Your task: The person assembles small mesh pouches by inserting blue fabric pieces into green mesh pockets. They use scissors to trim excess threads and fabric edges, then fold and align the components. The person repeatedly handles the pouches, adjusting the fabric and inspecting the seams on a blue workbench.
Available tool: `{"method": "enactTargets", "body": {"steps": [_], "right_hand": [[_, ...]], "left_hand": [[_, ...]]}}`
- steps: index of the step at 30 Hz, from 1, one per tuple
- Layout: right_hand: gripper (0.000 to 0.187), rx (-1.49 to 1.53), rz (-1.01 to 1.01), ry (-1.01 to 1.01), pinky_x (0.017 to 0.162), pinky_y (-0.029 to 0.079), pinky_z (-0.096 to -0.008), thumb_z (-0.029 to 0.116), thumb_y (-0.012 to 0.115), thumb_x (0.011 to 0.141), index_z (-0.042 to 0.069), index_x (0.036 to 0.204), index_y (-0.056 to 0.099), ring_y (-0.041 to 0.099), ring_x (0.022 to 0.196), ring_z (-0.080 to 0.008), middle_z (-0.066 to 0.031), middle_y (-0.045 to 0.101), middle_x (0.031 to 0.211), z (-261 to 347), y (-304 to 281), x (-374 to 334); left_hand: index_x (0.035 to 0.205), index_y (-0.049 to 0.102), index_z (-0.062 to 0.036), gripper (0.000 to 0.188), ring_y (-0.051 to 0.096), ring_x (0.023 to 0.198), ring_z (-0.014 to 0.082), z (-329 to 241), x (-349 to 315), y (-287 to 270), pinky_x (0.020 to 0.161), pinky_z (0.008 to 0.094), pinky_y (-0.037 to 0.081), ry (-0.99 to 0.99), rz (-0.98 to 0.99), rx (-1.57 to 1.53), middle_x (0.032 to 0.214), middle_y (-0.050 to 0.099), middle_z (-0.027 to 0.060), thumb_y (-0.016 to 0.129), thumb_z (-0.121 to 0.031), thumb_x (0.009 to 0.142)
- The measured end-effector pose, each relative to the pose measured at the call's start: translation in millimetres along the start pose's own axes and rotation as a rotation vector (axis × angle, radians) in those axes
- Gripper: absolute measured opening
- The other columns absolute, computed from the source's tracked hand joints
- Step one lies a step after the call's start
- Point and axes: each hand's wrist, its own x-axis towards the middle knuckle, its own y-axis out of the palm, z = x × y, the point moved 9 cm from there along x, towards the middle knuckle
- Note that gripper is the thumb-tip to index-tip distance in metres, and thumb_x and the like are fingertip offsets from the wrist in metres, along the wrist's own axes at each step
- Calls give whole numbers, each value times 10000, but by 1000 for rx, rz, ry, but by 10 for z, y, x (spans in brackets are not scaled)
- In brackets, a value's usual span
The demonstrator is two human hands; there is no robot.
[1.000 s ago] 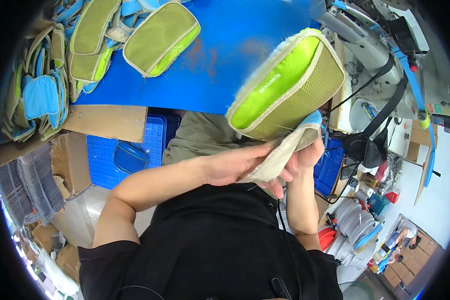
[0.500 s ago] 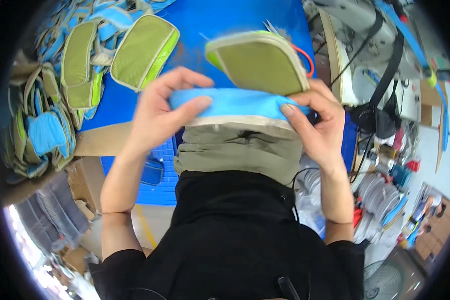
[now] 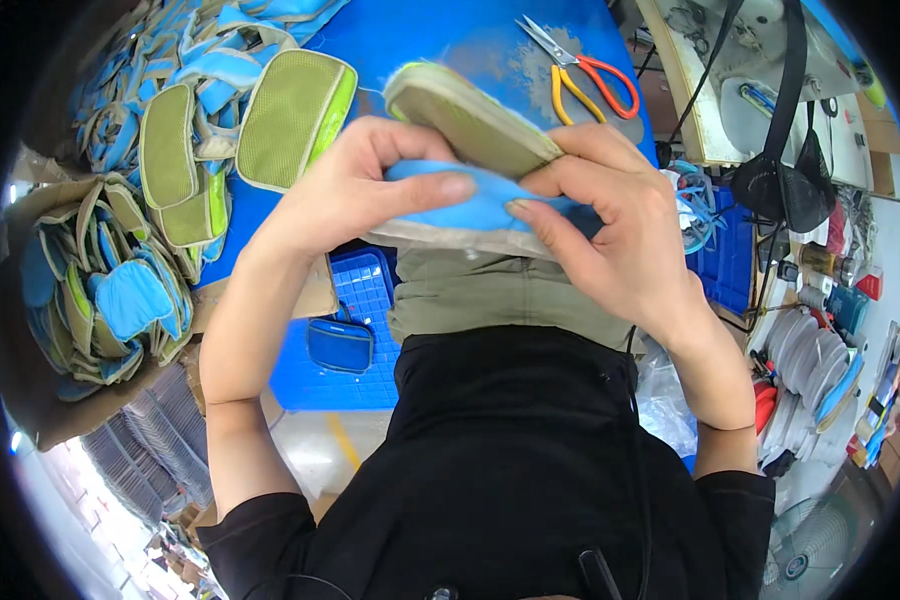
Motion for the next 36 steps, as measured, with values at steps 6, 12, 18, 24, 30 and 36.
{"method": "enactTargets", "body": {"steps": [6, 12, 18, 24, 30, 36], "right_hand": [[162, 48, 49, 54, 756, 520, -372, 65, 821, 785, 4, 902, 727, 666, 908, -316, -133, 695, 1032, -48, 31, -7], [154, 66, 39, 33, 747, 511, -387, 96, 813, 799, 13, 887, 718, 659, 885, -332, -137, 694, 1002, 15, 29, 47], [110, 170, -8, 48, 725, 484, -442, 109, 781, 800, 26, 810, 711, 636, 872, -331, -109, 638, 868, 58, -4, 88], [99, 233, -71, 105, 696, 485, -415, 125, 800, 800, 46, 820, 742, 646, 837, -312, -101, 652, 880, -41, -102, -7], [95, 220, -182, 111, 716, 499, -390, 150, 821, 800, 90, 865, 788, 669, 862, -293, -99, 688, 949, -67, -179, -110], [94, 218, -223, 61, 779, 486, -376, 130, 839, 788, 91, 854, 785, 671, 898, -268, -83, 701, 975, -49, -208, -118]], "left_hand": [[865, 724, -11, 154, 569, 744, 67, -480, -157, -93, 651, 243, 435, 172, -203, 413, 800, 649, -5, 827, -124, 852], [835, 774, -32, 151, 633, 837, 202, -1157, -360, 142, 720, 307, 480, 508, -223, 930, 951, 689, 69, 834, -51, 697], [821, 730, -11, 98, 701, 1005, 260, -1422, -194, 281, 880, 349, 535, 601, -117, 1054, 1238, 720, 174, 797, -44, 756], [835, 716, 13, 114, 715, 958, 239, -1178, -72, 95, 876, 340, 531, 386, -85, 829, 1035, 757, 164, 802, -35, 778], [865, 739, 13, 116, 700, 946, 198, -943, -193, 45, 850, 319, 532, 374, -215, 634, 1011, 749, 141, 823, -15, 790], [813, 740, -8, 114, 731, 901, 198, -815, -333, -14, 801, 304, 547, 396, -377, 540, 934, 764, 133, 846, -5, 770]]}}
